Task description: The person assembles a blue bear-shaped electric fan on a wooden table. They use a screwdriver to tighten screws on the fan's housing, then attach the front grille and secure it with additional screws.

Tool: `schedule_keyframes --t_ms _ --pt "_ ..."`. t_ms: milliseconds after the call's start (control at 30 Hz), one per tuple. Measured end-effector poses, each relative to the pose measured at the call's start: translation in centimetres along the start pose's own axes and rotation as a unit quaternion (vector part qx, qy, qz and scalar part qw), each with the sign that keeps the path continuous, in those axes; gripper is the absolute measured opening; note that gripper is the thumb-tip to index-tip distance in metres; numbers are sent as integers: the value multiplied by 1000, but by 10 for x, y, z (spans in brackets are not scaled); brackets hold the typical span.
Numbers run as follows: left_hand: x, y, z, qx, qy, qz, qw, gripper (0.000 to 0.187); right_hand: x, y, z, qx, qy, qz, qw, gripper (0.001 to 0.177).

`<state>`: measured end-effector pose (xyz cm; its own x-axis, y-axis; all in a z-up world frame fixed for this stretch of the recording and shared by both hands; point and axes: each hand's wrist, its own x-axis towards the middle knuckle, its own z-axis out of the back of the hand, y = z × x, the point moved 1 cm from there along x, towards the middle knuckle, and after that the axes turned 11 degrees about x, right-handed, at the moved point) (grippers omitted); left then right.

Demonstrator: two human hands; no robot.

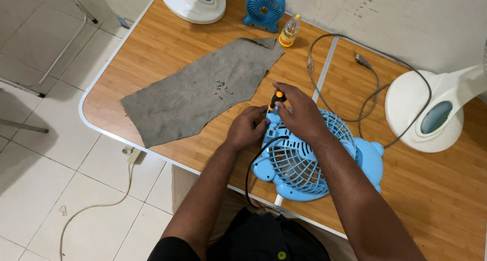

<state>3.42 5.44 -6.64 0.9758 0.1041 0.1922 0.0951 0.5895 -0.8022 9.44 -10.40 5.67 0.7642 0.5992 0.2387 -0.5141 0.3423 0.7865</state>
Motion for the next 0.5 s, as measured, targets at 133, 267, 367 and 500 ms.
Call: schedule_keyframes --t_ms 133,267,367,500 --pt "1 -2 -1 8 18 18 1000 44 -3 1 0 -31 -2 10 999 35" --pt "-1 -2 -1 25 66 64 995 44 -5 1 -3 -73 6 -69 995 34" --pt "-4 -3 -2 49 13 15 999 47 -4 0 -2 -61 -12 20 998 38" --pt "-6 2 -6 41 21 28 999 47 -2 2 1 6 -13 64 998 45"
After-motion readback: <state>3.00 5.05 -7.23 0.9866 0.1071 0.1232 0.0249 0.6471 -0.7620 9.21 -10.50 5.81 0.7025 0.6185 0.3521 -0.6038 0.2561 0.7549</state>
